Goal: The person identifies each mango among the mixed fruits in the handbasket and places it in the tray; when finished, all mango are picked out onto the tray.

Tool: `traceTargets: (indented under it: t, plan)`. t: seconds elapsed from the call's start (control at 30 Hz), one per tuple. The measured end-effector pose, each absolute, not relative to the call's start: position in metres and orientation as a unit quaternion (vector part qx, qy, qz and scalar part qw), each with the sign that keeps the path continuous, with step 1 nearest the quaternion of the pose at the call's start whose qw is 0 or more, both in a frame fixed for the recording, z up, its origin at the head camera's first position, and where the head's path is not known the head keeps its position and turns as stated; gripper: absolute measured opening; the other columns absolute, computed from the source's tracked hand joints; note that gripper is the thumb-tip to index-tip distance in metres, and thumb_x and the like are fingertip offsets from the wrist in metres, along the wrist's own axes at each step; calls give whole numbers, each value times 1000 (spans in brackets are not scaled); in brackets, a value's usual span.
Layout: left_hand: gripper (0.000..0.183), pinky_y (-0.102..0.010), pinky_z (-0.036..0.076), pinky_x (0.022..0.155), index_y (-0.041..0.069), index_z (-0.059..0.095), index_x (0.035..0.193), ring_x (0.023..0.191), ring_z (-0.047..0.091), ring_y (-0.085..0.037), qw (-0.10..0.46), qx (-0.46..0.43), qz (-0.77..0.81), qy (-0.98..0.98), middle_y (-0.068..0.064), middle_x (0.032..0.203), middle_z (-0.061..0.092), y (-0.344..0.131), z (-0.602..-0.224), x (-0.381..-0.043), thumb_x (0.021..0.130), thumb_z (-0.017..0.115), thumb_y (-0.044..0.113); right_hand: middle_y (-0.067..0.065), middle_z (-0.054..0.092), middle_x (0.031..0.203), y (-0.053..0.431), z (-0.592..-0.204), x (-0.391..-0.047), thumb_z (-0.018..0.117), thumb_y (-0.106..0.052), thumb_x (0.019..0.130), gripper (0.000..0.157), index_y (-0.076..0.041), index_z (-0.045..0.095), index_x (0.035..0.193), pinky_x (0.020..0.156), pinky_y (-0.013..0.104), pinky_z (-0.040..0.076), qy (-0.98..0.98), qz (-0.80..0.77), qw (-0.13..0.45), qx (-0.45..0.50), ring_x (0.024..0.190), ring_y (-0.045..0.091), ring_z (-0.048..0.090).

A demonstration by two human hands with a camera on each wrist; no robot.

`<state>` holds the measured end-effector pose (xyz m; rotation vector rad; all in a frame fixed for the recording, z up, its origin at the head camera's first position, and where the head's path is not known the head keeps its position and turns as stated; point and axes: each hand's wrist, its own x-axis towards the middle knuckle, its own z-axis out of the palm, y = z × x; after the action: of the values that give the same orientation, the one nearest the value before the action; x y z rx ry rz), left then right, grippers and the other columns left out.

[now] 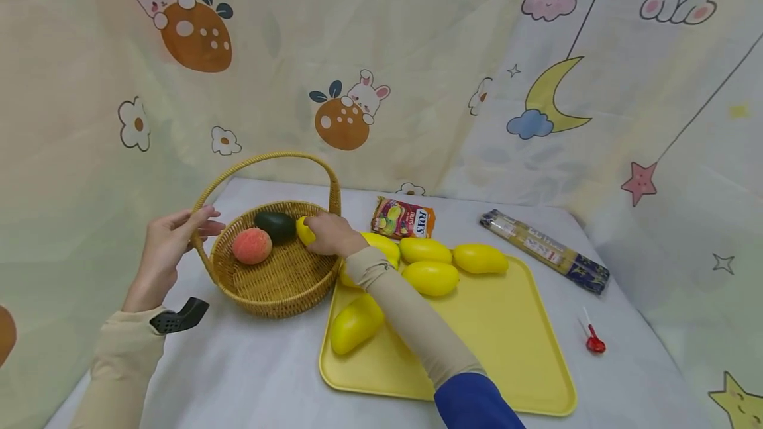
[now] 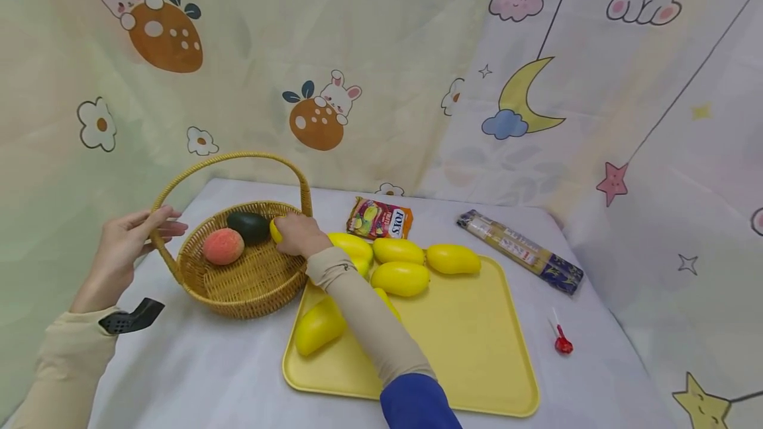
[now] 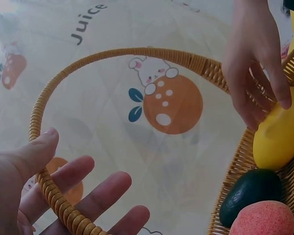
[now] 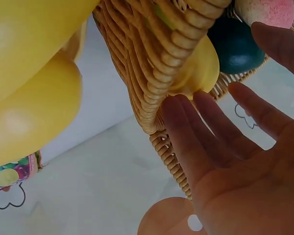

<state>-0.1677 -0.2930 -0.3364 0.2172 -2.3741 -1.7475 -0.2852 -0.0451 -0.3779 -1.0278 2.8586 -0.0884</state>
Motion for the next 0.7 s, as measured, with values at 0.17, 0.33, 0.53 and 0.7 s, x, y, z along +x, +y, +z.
traceTargets:
  t: [0.17,0.33,0.53,0.7]
  plan:
    - [35,-16,44,74,16,65,109,82,64,3,96,72,-586,-801,21,79,70,-292,-337,-168,94,56,47,4,60,117,-48,-383,-291,66,-31,90,45,-13,56,131,72,29,49,942,-30,49,-331,91,17,59]
    - [37,-20,43,77,18,65,109,83,63,2,97,74,-580,-805,22,78,69,-291,-336,-170,93,56,50,6,58,115,-48,-389,-297,64,-29,91,44,-14,54,132,68,30,48,946,-25,46,-320,84,18,56]
    - [40,-18,43,76,13,64,111,81,64,3,99,71,-581,-805,22,78,69,-291,-336,-170,93,56,48,12,50,135,-49,-395,-297,63,-24,92,54,-18,43,142,79,35,52,943,-32,60,-327,97,22,61]
    - [34,-19,43,76,16,65,108,80,64,3,98,71,-586,-801,21,78,69,-293,-337,-169,94,57,46,13,48,137,-49,-397,-294,65,-16,91,52,-17,44,139,79,33,52,936,-38,57,-345,92,22,61]
